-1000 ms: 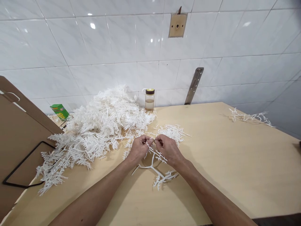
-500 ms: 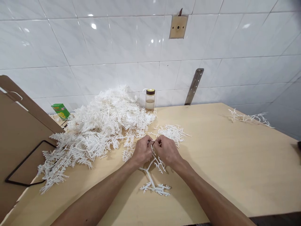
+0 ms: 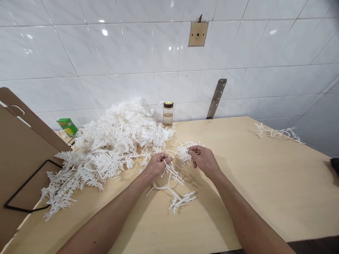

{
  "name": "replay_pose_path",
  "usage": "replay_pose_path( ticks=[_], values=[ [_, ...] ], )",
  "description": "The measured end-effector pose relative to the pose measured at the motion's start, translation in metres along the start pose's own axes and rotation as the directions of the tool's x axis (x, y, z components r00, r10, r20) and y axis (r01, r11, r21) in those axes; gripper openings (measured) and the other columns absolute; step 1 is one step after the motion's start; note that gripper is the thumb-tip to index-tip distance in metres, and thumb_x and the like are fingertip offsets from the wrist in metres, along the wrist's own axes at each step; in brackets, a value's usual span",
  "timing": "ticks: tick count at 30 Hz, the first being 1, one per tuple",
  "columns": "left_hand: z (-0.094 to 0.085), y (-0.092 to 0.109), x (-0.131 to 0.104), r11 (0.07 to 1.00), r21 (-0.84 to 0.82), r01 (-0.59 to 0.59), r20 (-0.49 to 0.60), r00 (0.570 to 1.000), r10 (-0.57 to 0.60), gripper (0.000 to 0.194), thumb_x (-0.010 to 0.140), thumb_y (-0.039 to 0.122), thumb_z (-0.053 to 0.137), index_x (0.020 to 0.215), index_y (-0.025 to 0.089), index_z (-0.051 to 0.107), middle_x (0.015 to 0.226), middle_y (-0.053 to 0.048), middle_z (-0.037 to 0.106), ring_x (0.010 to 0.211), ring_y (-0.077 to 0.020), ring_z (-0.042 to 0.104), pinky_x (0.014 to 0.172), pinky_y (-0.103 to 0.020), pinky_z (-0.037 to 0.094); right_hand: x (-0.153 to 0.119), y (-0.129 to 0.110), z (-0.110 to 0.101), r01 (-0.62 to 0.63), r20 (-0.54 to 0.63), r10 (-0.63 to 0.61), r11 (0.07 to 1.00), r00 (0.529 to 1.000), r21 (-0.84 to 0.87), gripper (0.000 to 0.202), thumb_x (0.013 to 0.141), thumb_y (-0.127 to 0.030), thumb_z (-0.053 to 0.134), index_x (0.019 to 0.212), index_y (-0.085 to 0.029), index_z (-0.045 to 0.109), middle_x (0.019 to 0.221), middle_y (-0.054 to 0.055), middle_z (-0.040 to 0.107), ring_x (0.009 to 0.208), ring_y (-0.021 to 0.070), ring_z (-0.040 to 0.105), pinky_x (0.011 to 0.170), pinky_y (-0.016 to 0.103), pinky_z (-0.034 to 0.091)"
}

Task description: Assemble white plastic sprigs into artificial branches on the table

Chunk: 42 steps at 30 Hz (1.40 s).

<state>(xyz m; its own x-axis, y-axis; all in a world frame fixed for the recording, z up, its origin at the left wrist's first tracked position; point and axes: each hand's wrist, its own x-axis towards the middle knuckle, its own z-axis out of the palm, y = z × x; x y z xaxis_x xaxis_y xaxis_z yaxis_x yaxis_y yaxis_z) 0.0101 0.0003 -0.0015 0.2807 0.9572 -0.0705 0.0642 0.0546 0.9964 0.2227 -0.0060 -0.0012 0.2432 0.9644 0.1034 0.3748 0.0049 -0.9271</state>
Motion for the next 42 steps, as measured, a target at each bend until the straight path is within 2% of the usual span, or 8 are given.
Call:
replay_pose_path(
  ticks=[4,7,9,16,21,25,34,42],
  values=[
    [-0.001,0.002,-0.002,0.993,-0.093,0.072,0.094,0.994,-0.063,0.038,0.065,0.049,0.077,0.074,0.014,0.063,0.056,0.003,0.053,0.046,-0.0067,0.041,0.048,-0.021,0.028,-0.01,-0.009,0.008,0.084,0.065,-0.079,0.994,0.995,-0.067,0.03,0.077,-0.027,0.057,0.104,-0.019,0.067,0.061,-0.002,0.063,0.04,0.0104,0.054,0.046,0.023,0.046],
    [-0.001,0.003,-0.004,0.985,-0.154,0.075,0.133,0.99,-0.054,0.041,0.064,0.049,0.079,0.075,0.013,0.064,0.058,0.001,0.057,0.049,-0.0083,0.047,0.05,-0.022,0.032,-0.02,-0.018,0.019,0.136,0.232,-0.126,0.99,0.964,-0.025,0.03,0.081,-0.034,0.057,0.103,-0.018,0.07,0.06,-0.002,0.063,0.038,0.0096,0.052,0.044,0.023,0.045],
    [-0.001,0.003,-0.004,0.983,-0.171,0.071,0.129,0.99,-0.049,0.042,0.064,0.05,0.08,0.075,0.013,0.064,0.058,0.0,0.058,0.049,-0.0083,0.048,0.05,-0.022,0.032,-0.025,-0.021,0.024,0.192,0.279,-0.175,0.981,0.944,-0.035,0.029,0.083,-0.037,0.056,0.099,-0.019,0.073,0.06,-0.001,0.063,0.04,0.0102,0.053,0.045,0.023,0.045],
    [0.001,0.005,-0.004,0.981,-0.171,0.097,0.075,0.994,-0.085,0.04,0.061,0.047,0.082,0.073,0.013,0.065,0.052,0.004,0.053,0.042,-0.0046,0.038,0.044,-0.02,0.025,-0.028,-0.018,0.031,0.283,0.21,-0.247,0.944,0.946,-0.167,0.027,0.083,-0.04,0.057,0.089,-0.022,0.075,0.063,0.0,0.068,0.052,0.0136,0.058,0.051,0.024,0.044],
    [0.002,0.004,-0.003,0.977,-0.191,0.095,0.045,0.995,-0.088,0.041,0.06,0.048,0.082,0.073,0.013,0.065,0.057,0.001,0.058,0.046,-0.0069,0.046,0.046,-0.02,0.03,-0.029,-0.019,0.033,0.25,0.174,-0.219,0.95,0.96,-0.188,0.022,0.083,-0.037,0.057,0.082,-0.022,0.073,0.066,0.0,0.07,0.053,0.0136,0.057,0.053,0.025,0.042],
    [0.002,0.002,-0.003,0.981,-0.168,0.093,0.039,0.995,-0.088,0.039,0.06,0.047,0.081,0.071,0.013,0.065,0.056,0.001,0.058,0.047,-0.0076,0.047,0.047,-0.021,0.032,-0.031,-0.021,0.035,0.304,0.152,-0.275,0.925,0.949,-0.228,0.02,0.083,-0.034,0.056,0.082,-0.022,0.072,0.069,0.0,0.07,0.056,0.0141,0.058,0.058,0.026,0.043],
    [0.003,0.001,-0.002,0.989,-0.112,0.096,0.01,0.995,-0.095,0.036,0.063,0.045,0.078,0.07,0.013,0.064,0.056,0.001,0.057,0.047,-0.0074,0.046,0.048,-0.02,0.033,-0.033,-0.023,0.037,0.404,0.165,-0.371,0.869,0.914,-0.287,0.014,0.084,-0.024,0.054,0.082,-0.02,0.067,0.08,0.002,0.069,0.069,0.0147,0.06,0.067,0.027,0.042],
    [0.004,-0.006,0.0,1.0,0.01,0.006,-0.024,1.0,-0.006,0.022,0.069,0.035,0.07,0.068,0.014,0.062,0.059,0.0,0.06,0.053,-0.011,0.052,0.052,-0.022,0.038,-0.036,-0.021,0.043,0.365,0.223,-0.301,0.862,0.927,-0.352,0.011,0.083,-0.023,0.051,0.073,-0.02,0.056,0.072,0.0,0.063,0.065,0.0132,0.053,0.06,0.024,0.036]
  ],
)
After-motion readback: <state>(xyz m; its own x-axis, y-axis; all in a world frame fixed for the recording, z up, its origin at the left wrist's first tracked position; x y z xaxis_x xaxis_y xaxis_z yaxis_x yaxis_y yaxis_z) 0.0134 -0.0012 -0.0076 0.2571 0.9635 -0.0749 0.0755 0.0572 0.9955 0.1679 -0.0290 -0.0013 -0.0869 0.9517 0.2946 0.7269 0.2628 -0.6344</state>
